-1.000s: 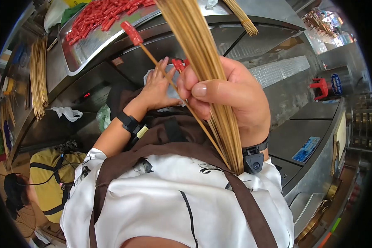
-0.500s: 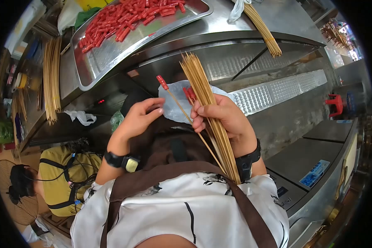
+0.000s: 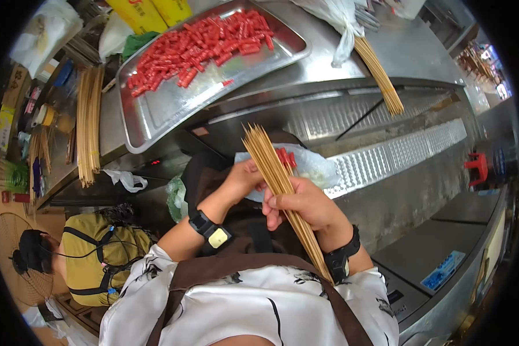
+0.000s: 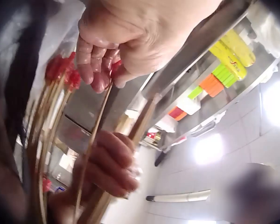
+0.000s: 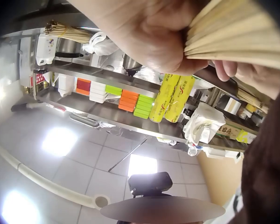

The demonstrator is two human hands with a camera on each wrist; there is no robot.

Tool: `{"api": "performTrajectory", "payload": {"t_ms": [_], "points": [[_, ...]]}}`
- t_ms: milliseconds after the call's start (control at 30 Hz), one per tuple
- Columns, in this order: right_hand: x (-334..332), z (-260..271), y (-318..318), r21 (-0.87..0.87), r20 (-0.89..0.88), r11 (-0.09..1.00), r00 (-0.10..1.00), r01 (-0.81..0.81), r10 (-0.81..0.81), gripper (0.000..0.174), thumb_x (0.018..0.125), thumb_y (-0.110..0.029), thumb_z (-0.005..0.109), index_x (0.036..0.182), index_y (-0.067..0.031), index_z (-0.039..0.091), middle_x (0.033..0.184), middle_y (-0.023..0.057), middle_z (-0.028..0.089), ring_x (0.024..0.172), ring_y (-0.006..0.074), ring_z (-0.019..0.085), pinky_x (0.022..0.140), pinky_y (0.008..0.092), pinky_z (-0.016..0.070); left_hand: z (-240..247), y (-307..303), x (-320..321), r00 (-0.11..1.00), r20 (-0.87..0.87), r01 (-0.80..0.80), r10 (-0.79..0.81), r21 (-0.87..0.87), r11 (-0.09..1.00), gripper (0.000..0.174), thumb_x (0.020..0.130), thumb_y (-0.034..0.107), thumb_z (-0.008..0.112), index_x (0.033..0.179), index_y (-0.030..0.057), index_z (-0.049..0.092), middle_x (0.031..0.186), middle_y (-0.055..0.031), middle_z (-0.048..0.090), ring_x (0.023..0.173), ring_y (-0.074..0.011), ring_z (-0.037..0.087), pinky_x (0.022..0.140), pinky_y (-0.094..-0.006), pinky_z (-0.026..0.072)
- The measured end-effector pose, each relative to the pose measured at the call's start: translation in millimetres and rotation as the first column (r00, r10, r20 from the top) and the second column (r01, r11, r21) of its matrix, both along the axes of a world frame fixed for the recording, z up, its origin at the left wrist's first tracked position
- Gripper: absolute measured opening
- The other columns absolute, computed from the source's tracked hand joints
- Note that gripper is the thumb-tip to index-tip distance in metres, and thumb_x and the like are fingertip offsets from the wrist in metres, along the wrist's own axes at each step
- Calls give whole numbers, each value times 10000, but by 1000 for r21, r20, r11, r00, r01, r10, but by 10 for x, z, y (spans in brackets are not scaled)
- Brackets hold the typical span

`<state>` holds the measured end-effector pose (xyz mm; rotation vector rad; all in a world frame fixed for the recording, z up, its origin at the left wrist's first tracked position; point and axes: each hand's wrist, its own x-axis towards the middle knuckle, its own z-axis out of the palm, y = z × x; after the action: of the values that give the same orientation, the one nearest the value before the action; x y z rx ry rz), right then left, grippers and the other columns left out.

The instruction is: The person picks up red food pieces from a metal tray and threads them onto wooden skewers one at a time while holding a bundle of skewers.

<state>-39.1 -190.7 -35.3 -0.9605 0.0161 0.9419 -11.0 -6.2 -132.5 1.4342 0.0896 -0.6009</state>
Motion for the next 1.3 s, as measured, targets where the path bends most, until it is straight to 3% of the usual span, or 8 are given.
{"api": "performTrajectory", "payload": {"t_ms": [233,300,400,533,867,1033,1133,1300], "points": [[14,-153,-14,-9,34,996,996,85,-85,178,822,-55,595,979,28,591,866,62,587,735,136,590,815,360,530,1090,717,35,935,301,34,-190,455,890,223,901,209,599,956,-3,643,767,-44,641,642,-91,574,594,-242,481],[12,-189,4,-45,36,996,996,78,-76,218,810,-46,594,1020,14,588,855,33,558,692,115,556,749,335,527,1730,783,85,942,333,-192,43,427,884,179,897,189,600,914,18,653,724,-28,628,592,-72,549,558,-223,459],[26,-179,63,86,-55,992,994,97,-93,302,804,-42,590,1100,11,555,829,20,539,651,101,522,671,308,505,1882,949,594,625,768,-580,-143,579,573,155,863,124,598,936,-10,631,755,-70,629,670,-113,586,622,-254,468],[13,-56,126,52,-28,976,978,210,-209,379,798,-36,590,1165,10,512,775,13,519,628,96,506,619,293,479,1648,1041,1226,741,553,-509,-380,832,220,339,757,222,670,1038,34,639,996,-192,646,968,-347,607,824,-413,474],[11,-72,-66,103,-94,978,980,183,-174,375,802,-62,635,1147,27,519,757,47,546,612,123,524,625,297,485,1518,1057,1547,818,237,-295,-524,955,-28,253,771,189,609,1007,125,670,1038,-142,632,978,-332,613,834,-429,493],[-65,4,-12,125,-99,956,962,266,-255,358,801,-59,640,1134,5,527,784,56,550,659,124,531,605,283,470,1581,1087,1305,518,723,-655,-457,679,331,252,790,178,632,1004,45,628,934,-160,644,881,-325,625,791,-400,492],[-46,-14,-26,158,-136,957,966,241,-221,344,799,-52,638,1120,-2,524,784,50,547,642,122,524,577,275,455,1787,842,733,469,875,-616,117,229,754,245,825,41,618,1062,-12,579,872,-84,637,797,-132,613,707,-251,482],[-50,21,28,131,-116,970,975,204,-189,315,798,-58,647,1082,-1,522,766,46,540,617,121,517,547,276,444,1193,393,87,902,244,-280,357,-299,912,359,903,73,569,1243,-2,481,985,-140,626,819,-186,634,731,-312,539]]}}
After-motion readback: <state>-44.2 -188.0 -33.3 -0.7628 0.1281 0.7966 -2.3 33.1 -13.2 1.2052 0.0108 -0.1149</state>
